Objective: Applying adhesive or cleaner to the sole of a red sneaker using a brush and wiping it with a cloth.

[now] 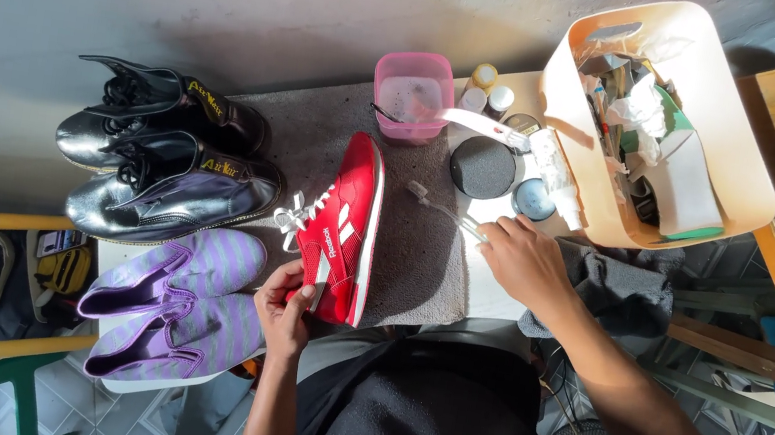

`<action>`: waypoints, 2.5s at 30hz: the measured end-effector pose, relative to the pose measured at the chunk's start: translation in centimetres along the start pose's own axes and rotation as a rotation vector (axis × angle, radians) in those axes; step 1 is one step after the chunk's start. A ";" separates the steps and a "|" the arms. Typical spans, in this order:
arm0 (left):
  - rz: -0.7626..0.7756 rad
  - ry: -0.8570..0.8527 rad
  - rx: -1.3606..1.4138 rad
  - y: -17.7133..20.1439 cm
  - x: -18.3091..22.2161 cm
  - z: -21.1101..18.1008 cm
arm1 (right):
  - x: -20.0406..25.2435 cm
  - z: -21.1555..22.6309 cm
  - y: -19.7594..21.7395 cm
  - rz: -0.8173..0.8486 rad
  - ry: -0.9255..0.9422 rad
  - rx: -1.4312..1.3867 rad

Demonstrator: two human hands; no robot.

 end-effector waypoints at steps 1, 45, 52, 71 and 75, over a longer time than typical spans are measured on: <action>0.000 -0.002 -0.003 0.1 0.1 0.0 | 0.1 0.3 0.6 -0.003 0.001 -0.002; 0.021 -0.010 -0.017 0.0 0.2 -1.5 | -8.9 0.8 19.4 -0.227 -0.146 0.010; 0.019 0.083 -0.042 -0.7 -0.3 -1.2 | -0.5 4.1 16.4 -0.154 -0.233 -0.223; -0.021 0.078 -0.082 -1.1 -0.4 -1.4 | -1.1 6.2 4.3 -0.118 0.124 -0.610; -0.025 0.044 -0.093 -1.4 -0.7 -2.4 | -1.5 6.1 4.9 -0.081 0.137 -0.624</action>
Point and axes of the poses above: each hand's wrist, its own x-axis away from the middle knuckle, its own y-axis out of the back of the hand, z = x × y, the point moved 4 cm from there along -x, towards the middle knuckle, and after that the axes turned 9 degrees about -x, right-handed, at the moved point
